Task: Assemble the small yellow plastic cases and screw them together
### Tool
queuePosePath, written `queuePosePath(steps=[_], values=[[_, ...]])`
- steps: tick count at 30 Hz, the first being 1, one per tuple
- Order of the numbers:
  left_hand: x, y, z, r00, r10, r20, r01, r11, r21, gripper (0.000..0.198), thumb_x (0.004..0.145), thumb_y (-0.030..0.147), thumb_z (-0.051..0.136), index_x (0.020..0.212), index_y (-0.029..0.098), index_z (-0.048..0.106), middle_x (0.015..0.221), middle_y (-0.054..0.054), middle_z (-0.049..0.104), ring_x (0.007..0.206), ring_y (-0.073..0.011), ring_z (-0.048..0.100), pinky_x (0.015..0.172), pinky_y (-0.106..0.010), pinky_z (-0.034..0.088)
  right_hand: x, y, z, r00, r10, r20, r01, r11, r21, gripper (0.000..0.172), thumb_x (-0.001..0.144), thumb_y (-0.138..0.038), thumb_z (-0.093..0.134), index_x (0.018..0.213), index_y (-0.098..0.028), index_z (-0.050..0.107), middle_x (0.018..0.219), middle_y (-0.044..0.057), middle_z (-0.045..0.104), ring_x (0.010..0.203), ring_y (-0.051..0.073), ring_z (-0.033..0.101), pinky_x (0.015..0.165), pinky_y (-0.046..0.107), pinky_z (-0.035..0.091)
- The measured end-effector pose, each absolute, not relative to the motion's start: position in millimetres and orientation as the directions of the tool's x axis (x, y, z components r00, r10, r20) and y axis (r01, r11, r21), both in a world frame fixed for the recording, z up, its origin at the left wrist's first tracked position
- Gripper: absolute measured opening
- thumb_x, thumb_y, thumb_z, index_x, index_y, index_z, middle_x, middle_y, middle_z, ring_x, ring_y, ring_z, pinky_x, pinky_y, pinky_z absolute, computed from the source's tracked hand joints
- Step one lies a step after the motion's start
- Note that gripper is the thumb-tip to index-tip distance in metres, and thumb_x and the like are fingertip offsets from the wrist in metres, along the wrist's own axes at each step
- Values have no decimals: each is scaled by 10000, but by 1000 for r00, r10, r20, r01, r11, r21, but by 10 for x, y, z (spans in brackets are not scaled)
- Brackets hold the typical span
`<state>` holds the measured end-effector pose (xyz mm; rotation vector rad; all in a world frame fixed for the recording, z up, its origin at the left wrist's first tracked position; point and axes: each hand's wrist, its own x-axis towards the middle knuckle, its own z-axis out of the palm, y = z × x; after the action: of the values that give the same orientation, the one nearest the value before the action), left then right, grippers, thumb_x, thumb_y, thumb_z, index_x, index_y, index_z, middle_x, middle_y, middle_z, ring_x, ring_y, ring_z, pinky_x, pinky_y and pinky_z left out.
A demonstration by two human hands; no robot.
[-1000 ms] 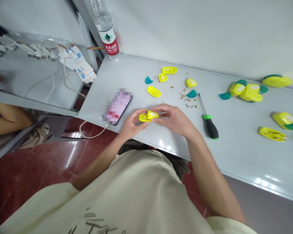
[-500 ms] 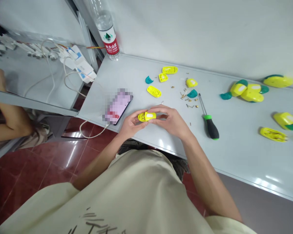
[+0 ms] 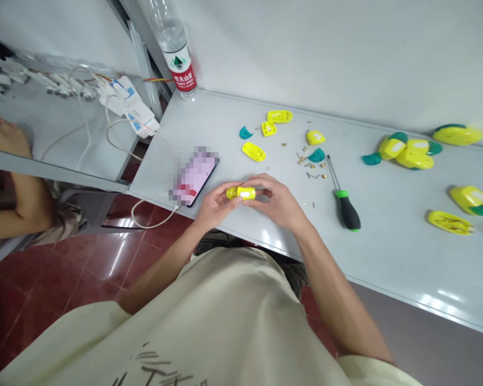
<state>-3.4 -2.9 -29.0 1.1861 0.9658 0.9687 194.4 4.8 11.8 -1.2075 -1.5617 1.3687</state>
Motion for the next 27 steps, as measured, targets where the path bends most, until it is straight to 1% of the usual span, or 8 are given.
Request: queuePosePath(steps=[4, 6, 9, 13, 17, 20, 23, 27], values=[[-25, -35, -293, 306, 952, 4, -104, 29, 994, 391, 879, 361, 704, 1236, 211, 655, 1302, -89, 665, 1198, -198, 643, 1025, -294, 525, 1982, 31, 42, -229, 956, -184, 156, -150, -976, 414, 786, -465, 784, 1130, -250, 699, 1141, 67, 735, 1040, 231, 694, 962, 425, 553], [-28, -41, -295, 297, 954, 37, -82, -14, 997, 370, 889, 350, 693, 1230, 212, 659, 1318, -90, 654, 1226, -203, 627, 1046, -302, 511, 1987, 25, 2, -198, 958, -207, 152, -179, -972, 415, 774, -469, 794, 1108, -236, 713, 1089, 67, 756, 1003, 229, 705, 954, 423, 553], [-31, -50, -312, 286, 957, 45, -49, -33, 998, 384, 892, 351, 687, 1250, 215, 651, 1334, -91, 647, 1243, -209, 617, 1047, -301, 506, 1966, 15, -32, -175, 965, -193, 133, -171, -976, 399, 758, -463, 806, 1072, -229, 724, 1049, 62, 764, 987, 232, 704, 950, 428, 552], [-18, -59, -360, 267, 964, -14, 2, 14, 1000, 437, 882, 372, 693, 1288, 219, 640, 1317, -89, 665, 1198, -209, 643, 1000, -286, 527, 1906, -11, -28, -128, 979, -161, 148, -142, -979, 329, 764, -443, 795, 999, -225, 721, 1017, 60, 756, 978, 232, 693, 908, 421, 562], [1, -73, -407, 203, 979, -25, 56, 14, 998, 378, 868, 354, 702, 1216, 205, 691, 1231, -83, 711, 1126, -211, 676, 961, -286, 541, 1830, -59, -12, -83, 988, -132, 177, -115, -978, 260, 782, -412, 768, 947, -223, 699, 968, 63, 742, 946, 231, 684, 856, 413, 572], [7, -85, -426, 166, 986, -5, 53, -4, 999, 344, 856, 338, 712, 1168, 194, 712, 1195, -82, 726, 1092, -211, 690, 936, -288, 549, 1793, -94, -13, -62, 992, -114, 193, -100, -976, 226, 799, -394, 749, 929, -222, 683, 961, 65, 726, 917, 228, 680, 848, 420, 572], [6, -90, -433, 164, 986, 9, 49, -17, 999, 352, 855, 349, 712, 1171, 192, 711, 1184, -83, 730, 1069, -207, 696, 913, -285, 555, 1804, -104, -19, -59, 994, -97, 200, -83, -976, 218, 821, -399, 733, 941, -226, 677, 969, 61, 713, 923, 222, 675, 872, 423, 567], [6, -80, -428, 187, 982, -3, 91, -14, 996, 387, 873, 372, 691, 1219, 199, 695, 1219, -90, 718, 1091, -213, 689, 906, -286, 556, 1864, -90, -20, -165, 980, -110, 180, -79, -980, 286, 837, -427, 730, 1052, -246, 679, 1047, 57, 704, 1007, 215, 655, 898, 389, 564]])
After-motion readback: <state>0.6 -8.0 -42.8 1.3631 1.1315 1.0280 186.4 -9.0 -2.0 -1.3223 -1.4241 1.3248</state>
